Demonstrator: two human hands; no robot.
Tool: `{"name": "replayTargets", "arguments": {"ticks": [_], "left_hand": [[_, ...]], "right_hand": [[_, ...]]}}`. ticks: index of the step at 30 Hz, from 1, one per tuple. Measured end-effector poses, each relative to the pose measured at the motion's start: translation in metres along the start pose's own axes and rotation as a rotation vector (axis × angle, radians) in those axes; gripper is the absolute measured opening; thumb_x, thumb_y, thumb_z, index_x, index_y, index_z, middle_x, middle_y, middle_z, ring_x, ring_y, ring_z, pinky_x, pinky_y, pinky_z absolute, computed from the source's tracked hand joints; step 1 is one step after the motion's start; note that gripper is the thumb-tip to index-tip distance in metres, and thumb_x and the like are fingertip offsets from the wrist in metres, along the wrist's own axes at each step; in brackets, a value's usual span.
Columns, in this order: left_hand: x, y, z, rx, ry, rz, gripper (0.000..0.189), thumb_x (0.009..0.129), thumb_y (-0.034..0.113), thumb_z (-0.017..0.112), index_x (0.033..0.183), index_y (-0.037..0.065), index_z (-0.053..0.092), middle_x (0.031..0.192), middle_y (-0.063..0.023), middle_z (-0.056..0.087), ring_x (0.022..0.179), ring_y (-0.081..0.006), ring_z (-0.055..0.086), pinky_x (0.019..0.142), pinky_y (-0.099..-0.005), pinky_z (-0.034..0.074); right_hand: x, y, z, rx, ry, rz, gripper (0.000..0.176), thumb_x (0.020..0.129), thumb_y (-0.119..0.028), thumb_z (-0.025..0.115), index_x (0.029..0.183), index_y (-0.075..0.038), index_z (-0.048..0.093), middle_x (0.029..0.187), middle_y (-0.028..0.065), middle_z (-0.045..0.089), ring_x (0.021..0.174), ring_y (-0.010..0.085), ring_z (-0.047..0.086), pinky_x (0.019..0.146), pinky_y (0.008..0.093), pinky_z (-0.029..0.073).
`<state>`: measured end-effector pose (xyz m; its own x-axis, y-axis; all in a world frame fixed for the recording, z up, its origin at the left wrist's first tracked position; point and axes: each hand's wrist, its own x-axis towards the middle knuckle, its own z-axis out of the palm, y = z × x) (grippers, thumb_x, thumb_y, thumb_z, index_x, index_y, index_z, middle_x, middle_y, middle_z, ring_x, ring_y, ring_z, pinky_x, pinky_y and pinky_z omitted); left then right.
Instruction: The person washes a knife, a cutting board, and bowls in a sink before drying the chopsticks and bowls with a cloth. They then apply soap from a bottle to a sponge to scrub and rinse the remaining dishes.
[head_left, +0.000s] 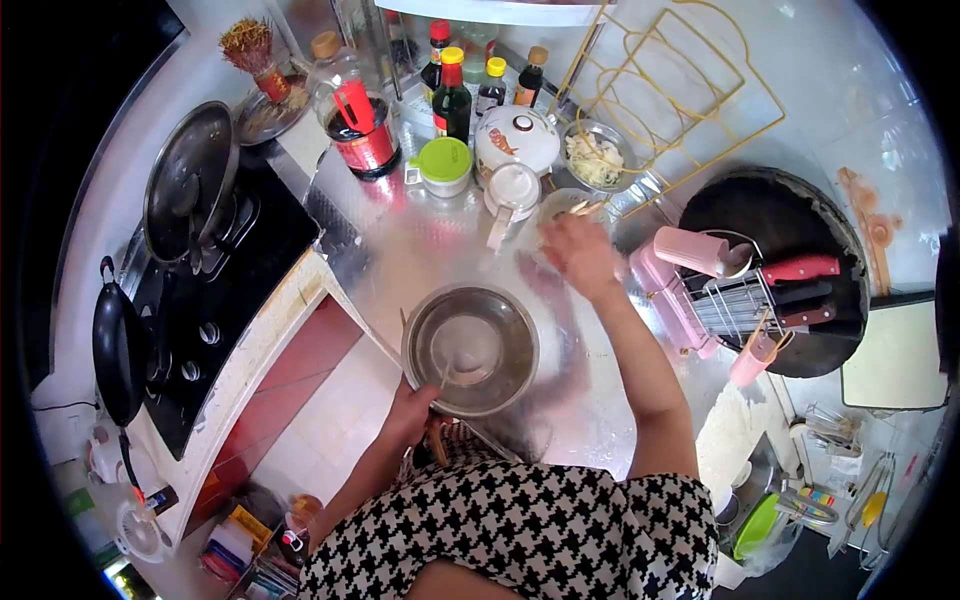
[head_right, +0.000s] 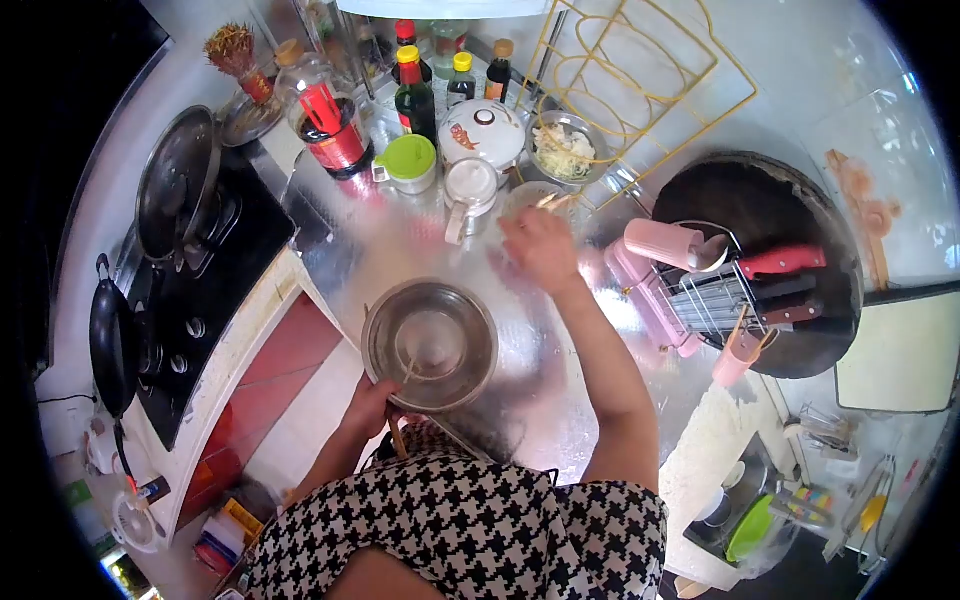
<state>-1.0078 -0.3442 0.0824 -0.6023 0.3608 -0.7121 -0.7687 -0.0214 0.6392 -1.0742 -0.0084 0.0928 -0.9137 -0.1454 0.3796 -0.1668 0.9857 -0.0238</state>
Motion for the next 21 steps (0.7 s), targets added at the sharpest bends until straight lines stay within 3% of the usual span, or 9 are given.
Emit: {"name": "replayTargets", "arguments": {"ticks": [4,7,10,13,16,21], "left_hand": [[0.005,-0.007,-0.002,-0.055,-0.004,0.027,0.045,0.076,0.003,0.046,0.120,0.000,0.033,0.075,-0.0143,0.058,0.050,-0.0226,0.058,0.036,-0.0294,0.045],[0.007,-0.012,-0.009,-0.057,-0.037,0.020,0.046,0.076,0.003,0.047,0.120,0.000,0.033,0.077,-0.0150,0.058,0.055,-0.0250,0.061,0.039,-0.0315,0.049],[0.003,-0.002,-0.002,-0.052,0.003,0.011,0.045,0.076,0.002,0.048,0.119,0.000,0.034,0.078,-0.0149,0.058,0.054,-0.0243,0.061,0.037,-0.0305,0.048],[0.007,-0.003,-0.005,-0.048,-0.033,0.001,0.043,0.077,0.003,0.048,0.118,0.000,0.035,0.077,-0.0145,0.058,0.050,-0.0219,0.058,0.034,-0.0279,0.043],[0.010,-0.002,-0.004,-0.047,-0.061,-0.010,0.041,0.077,0.004,0.049,0.117,0.001,0.035,0.075,-0.0141,0.057,0.047,-0.0196,0.055,0.032,-0.0258,0.039],[0.019,-0.007,-0.007,-0.031,-0.121,-0.038,0.052,0.079,0.008,0.048,0.126,0.007,0.024,0.080,-0.0138,0.058,0.049,-0.0200,0.057,0.035,-0.0271,0.041]], "right_hand": [[0.000,-0.012,0.020,-0.247,-0.091,-0.145,0.027,0.069,-0.021,0.059,0.096,-0.017,0.062,0.088,0.0035,0.051,0.089,0.0204,0.051,0.070,0.0363,0.044],[0.002,-0.006,0.034,-0.250,-0.187,-0.105,0.023,0.070,-0.023,0.057,0.091,-0.017,0.063,0.087,0.0026,0.049,0.091,0.0194,0.049,0.068,0.0363,0.044],[-0.001,-0.004,0.029,-0.015,-0.041,-0.086,0.014,0.072,-0.013,0.060,0.086,-0.012,0.063,0.085,0.0047,0.054,0.078,0.0230,0.055,0.063,0.0374,0.044],[-0.014,0.006,0.031,0.369,0.215,0.194,0.015,0.071,-0.007,0.060,0.086,-0.009,0.064,0.086,0.0067,0.057,0.077,0.0213,0.057,0.063,0.0337,0.046],[-0.024,0.008,0.002,0.642,0.198,0.543,0.010,0.076,-0.004,0.062,0.086,-0.004,0.063,0.081,0.0091,0.060,0.068,0.0193,0.058,0.062,0.0294,0.046],[-0.028,-0.005,-0.028,0.831,0.125,0.569,0.009,0.080,-0.008,0.063,0.088,-0.004,0.063,0.080,0.0080,0.060,0.069,0.0134,0.057,0.062,0.0250,0.045]]}}
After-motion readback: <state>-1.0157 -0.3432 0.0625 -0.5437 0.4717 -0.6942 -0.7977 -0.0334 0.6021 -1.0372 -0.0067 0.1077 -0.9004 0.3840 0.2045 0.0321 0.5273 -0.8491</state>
